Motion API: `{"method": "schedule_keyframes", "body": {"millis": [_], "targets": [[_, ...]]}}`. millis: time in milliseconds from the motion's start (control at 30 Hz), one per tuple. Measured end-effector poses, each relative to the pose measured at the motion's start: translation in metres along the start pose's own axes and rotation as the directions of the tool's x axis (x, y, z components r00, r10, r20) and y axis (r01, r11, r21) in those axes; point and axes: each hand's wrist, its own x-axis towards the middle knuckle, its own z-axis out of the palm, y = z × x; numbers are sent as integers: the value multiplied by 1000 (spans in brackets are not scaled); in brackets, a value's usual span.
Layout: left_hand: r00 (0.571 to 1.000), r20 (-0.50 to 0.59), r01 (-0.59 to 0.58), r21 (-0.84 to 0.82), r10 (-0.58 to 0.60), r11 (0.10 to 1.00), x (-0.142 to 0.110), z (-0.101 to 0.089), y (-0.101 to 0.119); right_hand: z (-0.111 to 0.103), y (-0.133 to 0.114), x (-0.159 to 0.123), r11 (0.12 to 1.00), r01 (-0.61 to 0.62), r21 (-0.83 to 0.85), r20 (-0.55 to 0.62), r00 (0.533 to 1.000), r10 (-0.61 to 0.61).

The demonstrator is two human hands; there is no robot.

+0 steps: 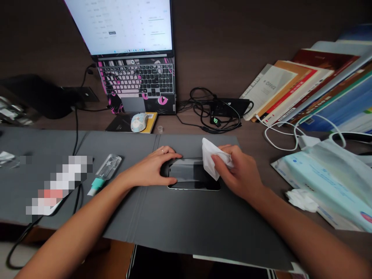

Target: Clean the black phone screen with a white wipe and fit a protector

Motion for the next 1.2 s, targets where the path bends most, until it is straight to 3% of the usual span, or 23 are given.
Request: {"method": "schedule_keyframes", "body": {"millis": [167,300,400,467,633,767,833,1000,1200], "targets": [[996,-69,47,-122,-56,991,1,-1,1,-2,-2,1,997,58,46,-90,995,-53],[967,-241,13,-249,-75,968,5,0,-3,-3,-3,0,990,118,81,-124,986,-108],[906,-423,-43,-101,-4,994,7,-1,-6,-4,-4,-1,968,225,112,-31,974,-223],[871,-483,-76,45,88,996,7,-3,-7,-4,-6,-1,938,319,134,52,943,-328],[858,-456,-139,232,234,963,8,-4,-12,0,-12,1,866,487,115,171,849,-500],[814,-504,-109,356,289,928,8,-2,-15,5,-15,1,830,538,148,238,795,-557],[831,-481,-73,403,279,913,8,-1,-16,8,-16,1,831,536,151,270,786,-556],[944,-267,-85,367,192,926,9,2,-19,10,-15,0,863,486,135,375,782,-499],[964,-197,-109,312,177,944,8,0,-21,11,-14,-2,880,448,159,414,779,-471]]}}
